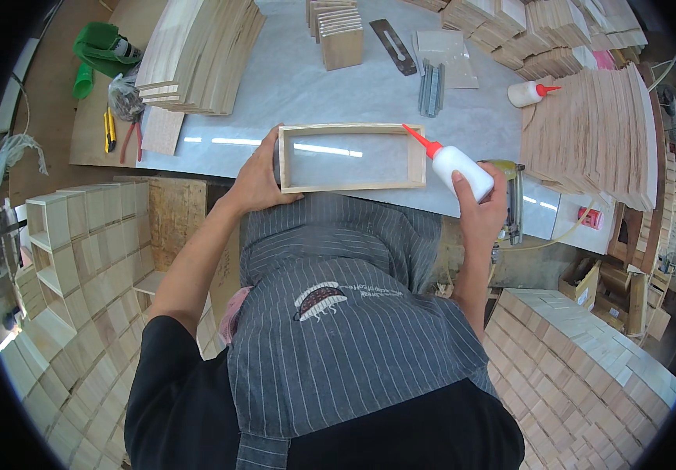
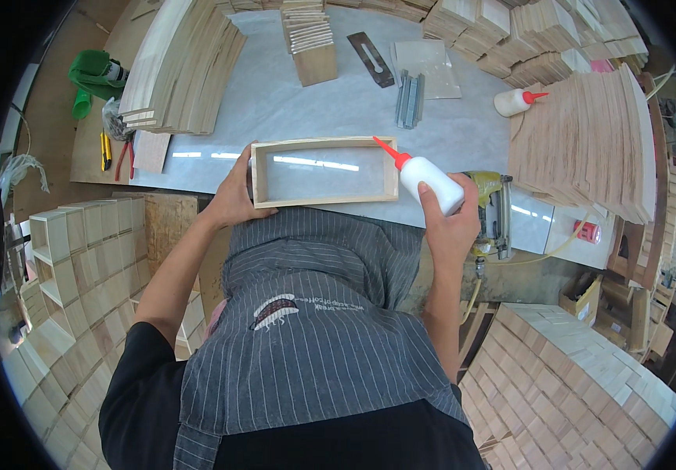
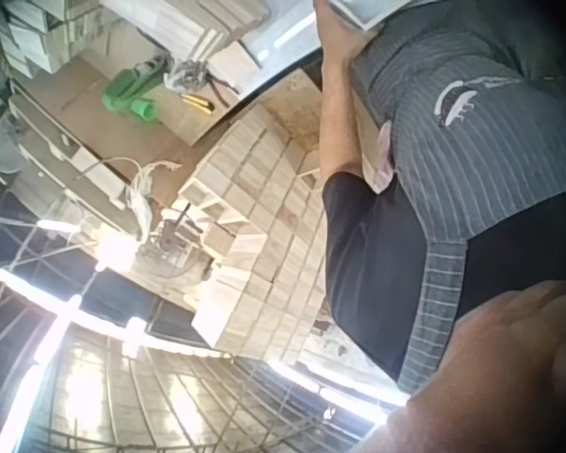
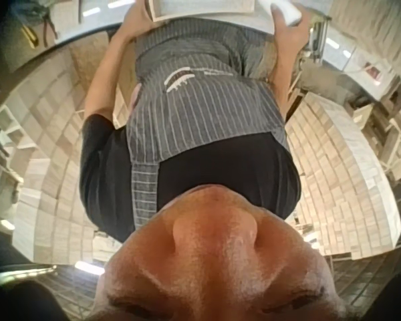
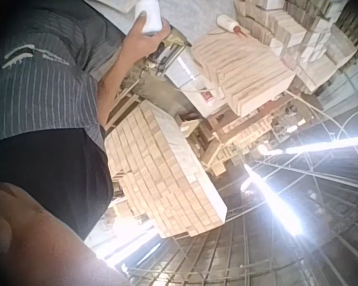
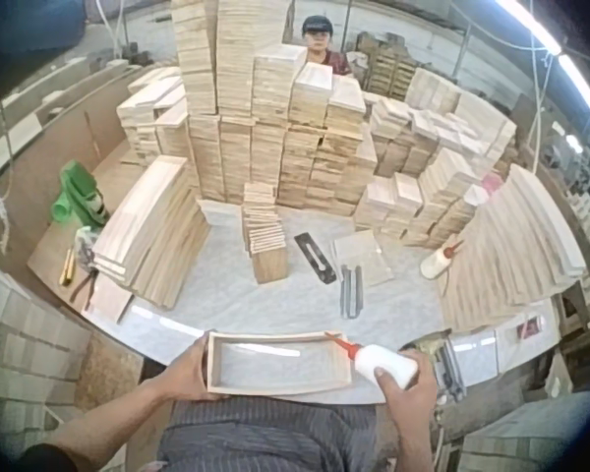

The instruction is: Assemble small wooden boxes using wood glue and a pneumatic nail gun.

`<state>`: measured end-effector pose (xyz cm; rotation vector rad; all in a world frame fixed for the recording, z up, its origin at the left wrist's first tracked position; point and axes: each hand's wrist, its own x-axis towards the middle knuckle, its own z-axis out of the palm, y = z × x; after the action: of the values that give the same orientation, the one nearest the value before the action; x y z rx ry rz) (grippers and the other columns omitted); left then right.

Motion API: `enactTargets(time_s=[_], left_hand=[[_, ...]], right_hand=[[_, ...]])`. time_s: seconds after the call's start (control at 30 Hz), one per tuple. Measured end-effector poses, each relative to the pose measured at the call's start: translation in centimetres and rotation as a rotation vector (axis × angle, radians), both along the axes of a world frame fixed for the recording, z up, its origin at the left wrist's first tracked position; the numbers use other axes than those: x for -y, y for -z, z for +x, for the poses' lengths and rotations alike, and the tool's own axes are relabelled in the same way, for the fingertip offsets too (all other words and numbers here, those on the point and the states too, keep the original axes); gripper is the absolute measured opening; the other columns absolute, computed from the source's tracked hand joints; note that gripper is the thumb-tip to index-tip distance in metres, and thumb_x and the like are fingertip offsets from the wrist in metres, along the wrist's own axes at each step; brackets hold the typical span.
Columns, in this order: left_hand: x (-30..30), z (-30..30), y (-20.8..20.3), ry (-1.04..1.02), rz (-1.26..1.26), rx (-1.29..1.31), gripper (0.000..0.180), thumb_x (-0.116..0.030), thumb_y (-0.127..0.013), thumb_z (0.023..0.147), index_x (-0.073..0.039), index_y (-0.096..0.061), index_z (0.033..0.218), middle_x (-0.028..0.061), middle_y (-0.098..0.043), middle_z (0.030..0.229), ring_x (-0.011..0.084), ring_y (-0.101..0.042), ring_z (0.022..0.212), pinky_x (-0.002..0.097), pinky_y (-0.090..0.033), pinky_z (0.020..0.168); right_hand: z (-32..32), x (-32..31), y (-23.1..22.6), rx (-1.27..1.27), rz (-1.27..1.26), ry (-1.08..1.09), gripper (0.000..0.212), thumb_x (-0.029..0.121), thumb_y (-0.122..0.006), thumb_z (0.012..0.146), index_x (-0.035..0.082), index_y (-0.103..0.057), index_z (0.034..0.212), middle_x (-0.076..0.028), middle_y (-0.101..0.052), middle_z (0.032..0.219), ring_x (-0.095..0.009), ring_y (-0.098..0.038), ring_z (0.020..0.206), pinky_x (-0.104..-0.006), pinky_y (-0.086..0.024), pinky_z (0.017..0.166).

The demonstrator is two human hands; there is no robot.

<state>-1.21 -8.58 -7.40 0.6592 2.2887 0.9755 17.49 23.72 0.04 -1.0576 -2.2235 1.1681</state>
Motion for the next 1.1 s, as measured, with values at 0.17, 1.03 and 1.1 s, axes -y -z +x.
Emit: enactTargets(time_s=[0.17, 1.03, 1.1], left_hand=[[-0.1, 0.0, -0.2, 0.001, -0.003, 0.001, 0.13, -0.025, -0.095, 0.054, -0.003, -0.018, 0.157, 0.0243, -0.045, 0.149, 0.0397, -0.048, 0.137, 0.0452, -0.041, 0.115], [-0.5, -0.7, 0.0, 0.005, -0.02, -0.086, 0.127, -0.034, -0.091, 0.057, -0.009, -0.018, 0.158, 0.0222, -0.045, 0.151, 0.0417, -0.054, 0.13, 0.0458, -0.048, 0.107], [-0.4, -0.7, 0.1, 0.007, -0.004, -0.088, 0.127, -0.034, -0.092, 0.057, -0.009, -0.018, 0.158, 0.0221, -0.045, 0.151, 0.0421, -0.054, 0.129, 0.0464, -0.048, 0.106]], right_hand=[[0.9, -1.3, 0.7, -0.038, 0.014, 0.048, 0.049, 0.028, -0.085, 0.081, 0.007, -0.063, 0.119, -0.01, -0.068, 0.108, -0.021, -0.065, 0.097, -0.0342, -0.052, 0.087], [-8.6, 8.2, 0.4, -0.173, -0.505, -0.4, 0.054, 0.013, -0.082, 0.085, 0.006, -0.05, 0.129, -0.01, -0.06, 0.115, -0.015, -0.063, 0.09, -0.0248, -0.056, 0.056], [-9.0, 8.2, 0.5, -0.149, -0.489, -0.406, 0.054, 0.015, -0.083, 0.085, 0.006, -0.051, 0.128, -0.01, -0.061, 0.115, -0.015, -0.064, 0.089, -0.025, -0.056, 0.057]])
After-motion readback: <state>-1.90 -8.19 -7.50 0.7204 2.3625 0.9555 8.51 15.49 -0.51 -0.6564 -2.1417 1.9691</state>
